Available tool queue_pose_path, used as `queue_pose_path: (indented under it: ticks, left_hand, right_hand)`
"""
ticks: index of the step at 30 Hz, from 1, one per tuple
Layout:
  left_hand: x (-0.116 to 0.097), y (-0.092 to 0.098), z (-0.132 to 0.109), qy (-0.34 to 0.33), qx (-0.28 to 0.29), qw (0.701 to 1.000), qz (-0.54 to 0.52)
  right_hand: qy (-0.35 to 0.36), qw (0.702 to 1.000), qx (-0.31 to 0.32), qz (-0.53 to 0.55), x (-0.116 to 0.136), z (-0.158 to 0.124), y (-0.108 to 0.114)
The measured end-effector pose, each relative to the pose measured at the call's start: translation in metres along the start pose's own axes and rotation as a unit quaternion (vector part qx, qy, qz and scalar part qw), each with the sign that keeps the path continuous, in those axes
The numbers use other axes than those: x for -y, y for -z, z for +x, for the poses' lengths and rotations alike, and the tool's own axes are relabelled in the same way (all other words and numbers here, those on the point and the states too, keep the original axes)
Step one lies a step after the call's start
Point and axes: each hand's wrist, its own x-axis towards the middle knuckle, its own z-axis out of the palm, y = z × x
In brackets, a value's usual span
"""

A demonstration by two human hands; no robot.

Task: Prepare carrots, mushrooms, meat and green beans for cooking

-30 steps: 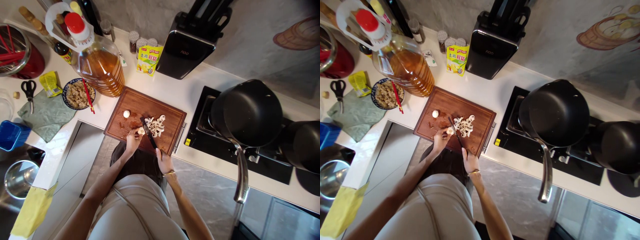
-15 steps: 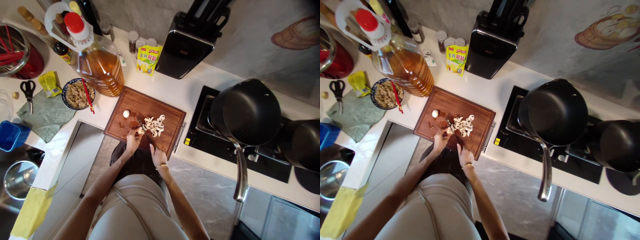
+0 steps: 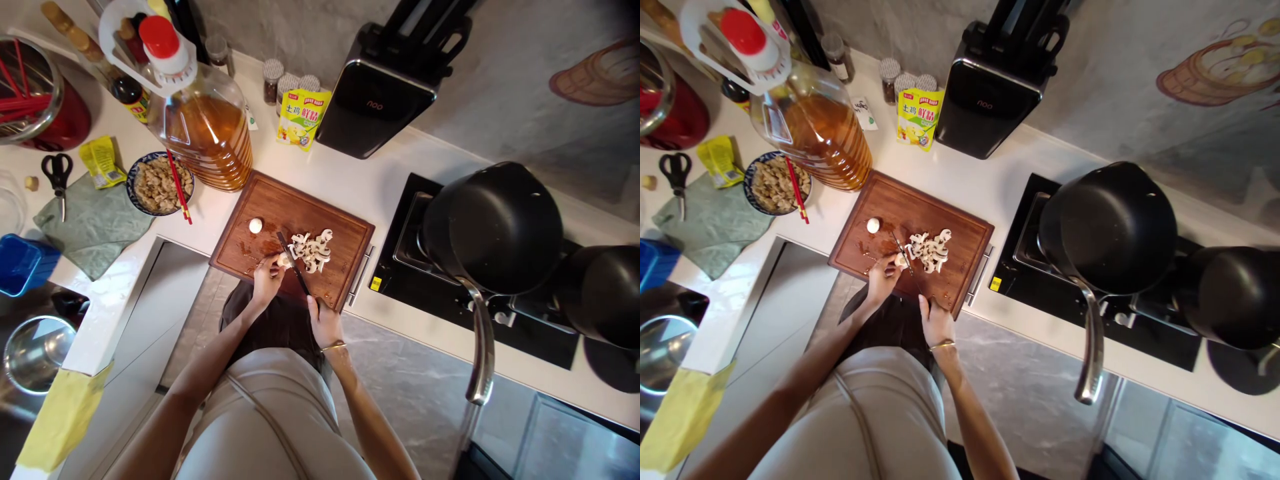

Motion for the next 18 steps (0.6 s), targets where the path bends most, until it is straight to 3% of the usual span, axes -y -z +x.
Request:
queue_pose_path:
  ticks: [18]
  left_hand:
    - [0.004, -0.001, 0.000, -0.003, -0.007, 1.000, 0.009]
  right_hand:
    - [-0.009, 1.000, 0.019, -0.021, 0.005, 0.009, -0.002]
